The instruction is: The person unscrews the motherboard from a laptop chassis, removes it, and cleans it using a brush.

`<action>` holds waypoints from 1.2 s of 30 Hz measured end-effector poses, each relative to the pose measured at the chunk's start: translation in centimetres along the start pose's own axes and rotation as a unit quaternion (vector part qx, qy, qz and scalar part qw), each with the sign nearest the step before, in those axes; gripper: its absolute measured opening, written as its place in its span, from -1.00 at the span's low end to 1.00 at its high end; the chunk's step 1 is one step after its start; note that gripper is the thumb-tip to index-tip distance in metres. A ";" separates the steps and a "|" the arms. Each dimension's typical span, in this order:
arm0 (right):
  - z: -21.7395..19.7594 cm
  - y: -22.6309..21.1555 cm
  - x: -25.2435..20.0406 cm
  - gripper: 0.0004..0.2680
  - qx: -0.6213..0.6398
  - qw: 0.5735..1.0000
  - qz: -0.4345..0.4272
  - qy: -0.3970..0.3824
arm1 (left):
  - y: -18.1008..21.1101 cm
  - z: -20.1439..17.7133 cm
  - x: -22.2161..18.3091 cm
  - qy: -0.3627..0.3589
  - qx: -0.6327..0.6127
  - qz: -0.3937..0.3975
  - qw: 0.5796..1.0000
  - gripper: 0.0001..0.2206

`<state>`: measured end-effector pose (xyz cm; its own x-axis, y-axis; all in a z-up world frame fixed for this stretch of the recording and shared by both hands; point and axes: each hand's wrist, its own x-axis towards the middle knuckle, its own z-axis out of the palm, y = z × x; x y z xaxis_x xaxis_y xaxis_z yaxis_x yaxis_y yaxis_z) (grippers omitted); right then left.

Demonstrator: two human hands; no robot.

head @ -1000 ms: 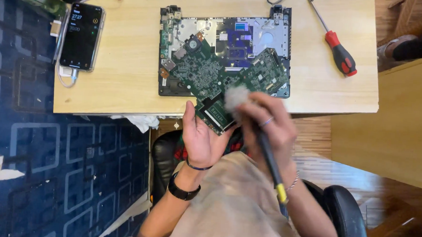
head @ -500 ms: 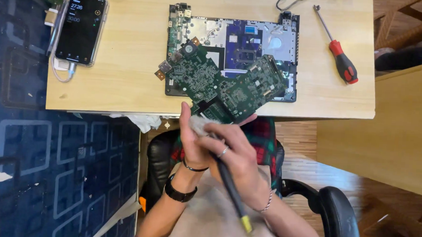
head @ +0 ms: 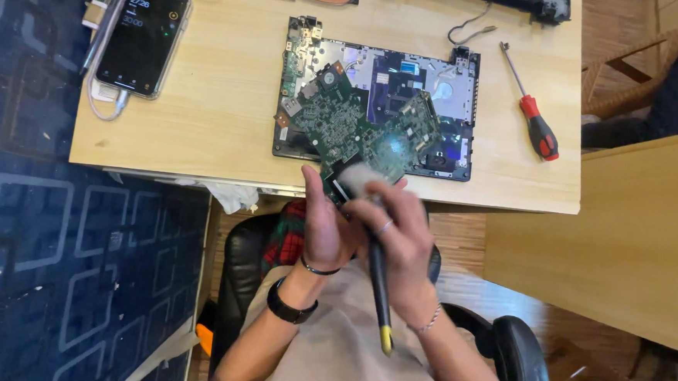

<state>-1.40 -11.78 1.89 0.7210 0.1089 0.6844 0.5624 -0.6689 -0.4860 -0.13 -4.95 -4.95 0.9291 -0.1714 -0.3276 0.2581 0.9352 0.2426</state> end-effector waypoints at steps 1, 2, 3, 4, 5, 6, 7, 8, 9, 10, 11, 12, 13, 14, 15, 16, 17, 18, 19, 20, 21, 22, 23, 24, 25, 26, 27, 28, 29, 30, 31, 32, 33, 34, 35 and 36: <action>0.1 -0.6 -0.5 -0.88 0.005 1.000 0.000 0.004 | 1.7 -0.2 -0.2 0.000 0.005 0.004 1.000 -0.30; 0.2 -1.1 -1.0 -0.92 0.067 0.997 0.004 -0.048 | 3.4 -0.4 -0.5 -0.061 -0.136 -0.183 0.972 -0.06; 0.2 -1.9 -1.7 -0.94 0.126 0.987 0.014 -0.097 | 5.0 -0.6 -0.9 -0.114 -0.267 -0.364 0.885 0.30; 0.3 -0.7 -1.1 -0.94 0.129 0.987 0.018 -0.092 | 3.6 -1.8 0.1 -0.110 -0.261 -0.366 0.887 0.30; 0.1 0.3 -0.8 -0.92 0.108 0.993 0.021 -0.041 | 2.2 -3.2 0.8 -0.050 -0.153 -0.181 0.970 -0.10; -0.1 1.3 -0.6 -0.87 0.086 0.996 0.024 0.010 | 0.7 -4.5 1.4 0.008 -0.033 0.013 0.999 -0.32; -1.0 3.0 0.4 -0.87 0.085 0.996 0.030 0.020 | 1.5 -1.4 0.2 0.006 -0.023 0.007 1.000 -0.32; -2.1 4.6 1.3 -0.87 0.038 0.998 0.008 0.047 | 2.3 1.8 -0.9 0.010 0.011 0.020 1.000 -0.29; -3.4 6.4 2.0 -0.88 -0.013 0.997 -0.011 0.073 | 2.7 5.1 -2.1 0.014 0.046 0.031 0.998 -0.25; -4.4 7.5 2.7 -0.88 -0.017 0.996 -0.003 0.082 | 2.8 6.0 -2.2 0.011 0.055 0.022 0.998 -0.25; -5.4 8.6 3.3 -0.87 -0.054 0.993 -0.006 0.106 | 2.7 6.8 -2.3 0.031 0.057 0.024 0.998 -0.26; -6.4 9.6 3.8 -0.86 -0.091 0.988 -0.009 0.128 | 2.7 7.6 -2.4 0.051 0.058 0.028 0.997 -0.26; -6.7 9.5 3.6 -0.86 -0.095 0.986 -0.007 0.135 | 2.4 6.6 -1.9 0.047 0.064 0.024 0.997 -0.26; -6.8 9.4 3.4 -0.84 -0.104 0.981 0.001 0.163 | 2.1 5.6 -1.5 0.065 0.057 0.031 0.996 -0.29; -7.0 9.2 3.2 -0.82 -0.111 0.976 0.009 0.187 | 1.8 4.5 -1.2 0.088 0.048 0.041 0.994 -0.32; -7.0 8.6 2.7 -0.82 -0.112 0.975 0.012 0.190 | 1.6 4.8 -1.1 0.087 0.052 0.038 0.994 -0.32; -6.9 8.0 2.2 -0.82 -0.118 0.971 0.018 0.205 | 1.5 5.0 -1.0 0.089 0.058 0.040 0.994 -0.32; -6.7 7.3 1.8 -0.81 -0.124 0.967 0.024 0.220 | 1.5 5.2 -0.9 0.092 0.065 0.041 0.993 -0.33; -6.0 6.8 1.7 -0.81 -0.121 0.967 0.025 0.222 | 1.1 5.6 -0.8 0.092 0.067 0.043 0.992 -0.33; -5.3 6.3 1.6 -0.81 -0.096 0.971 0.043 0.215 | 0.8 6.1 -0.8 0.096 0.065 0.042 0.992 -0.32; -4.7 5.5 1.3 -0.81 -0.073 0.973 0.066 0.207 | 0.5 6.4 -1.0 0.104 0.065 0.036 0.992 -0.31; -3.8 4.5 0.5 -0.81 -0.071 0.973 0.072 0.207 | -0.2 4.3 -0.6 0.107 0.069 0.035 0.991 -0.31; -3.0 3.6 -0.2 -0.82 -0.027 0.985 0.060 0.161 | -0.9 2.2 -0.1 0.102 0.068 0.029 0.992 -0.30; -2.1 2.7 -0.9 -0.83 0.017 0.992 0.047 0.115 | -1.5 0.2 0.4 0.097 0.067 0.023 0.993 -0.29; -2.1 1.5 -1.4 -0.83 0.017 0.992 0.048 0.117 | -1.6 -1.7 0.8 0.096 0.069 0.023 0.993 -0.29; -1.9 0.4 -1.9 -0.82 0.071 0.992 0.073 0.072 | -1.6 -3.6 1.3 0.088 0.066 0.015 0.994 -0.30; -1.9 -0.9 -2.6 -0.81 0.122 0.987 0.101 0.026 | -1.6 -5.6 1.6 0.080 0.063 0.004 0.995 -0.30; -2.2 -0.1 -2.5 -0.81 0.120 0.987 0.105 0.027 | -1.5 -6.7 1.7 0.081 0.065 0.000 0.995 -0.30; -2.7 0.7 -2.3 -0.84 0.141 0.984 0.105 0.031 | -1.5 -7.7 1.8 0.069 0.059 -0.017 0.996 -0.31; -3.1 1.5 -2.2 -0.87 0.162 0.981 0.104 0.034 | -1.5 -8.8 1.9 0.057 0.052 -0.034 0.996 -0.31; -3.9 3.4 -1.8 -0.87 0.161 0.981 0.105 0.033 | -1.4 -4.3 0.6 0.057 0.051 -0.035 0.996 -0.31; -4.6 5.2 -1.3 -0.87 0.095 0.990 0.083 0.065 | -1.2 0.3 -0.6 0.065 0.068 0.009 0.996 -0.33; -5.4 7.1 -0.8 -0.86 0.028 0.993 0.061 0.097 | -0.9 4.9 -1.8 0.071 0.084 0.054 0.992 -0.34; -6.1 7.9 -0.2 -0.86 0.028 0.993 0.060 0.096 | -0.9 5.2 -2.0 0.071 0.083 0.053 0.993 -0.34; -6.9 8.7 0.4 -0.86 -0.003 0.991 0.077 0.110 | -1.0 5.4 -2.1 0.055 0.099 0.053 0.992 -0.33; -7.7 9.4 1.0 -0.85 -0.033 0.987 0.093 0.124 | -1.0 5.7 -2.3 0.039 0.115 0.054 0.991 -0.31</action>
<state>1.50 -23.67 2.16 0.6838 -0.1979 0.7023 0.3964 -0.7073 -0.5853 -0.99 -7.25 0.74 0.9337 -0.0425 -0.3555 0.2208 0.8500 0.4783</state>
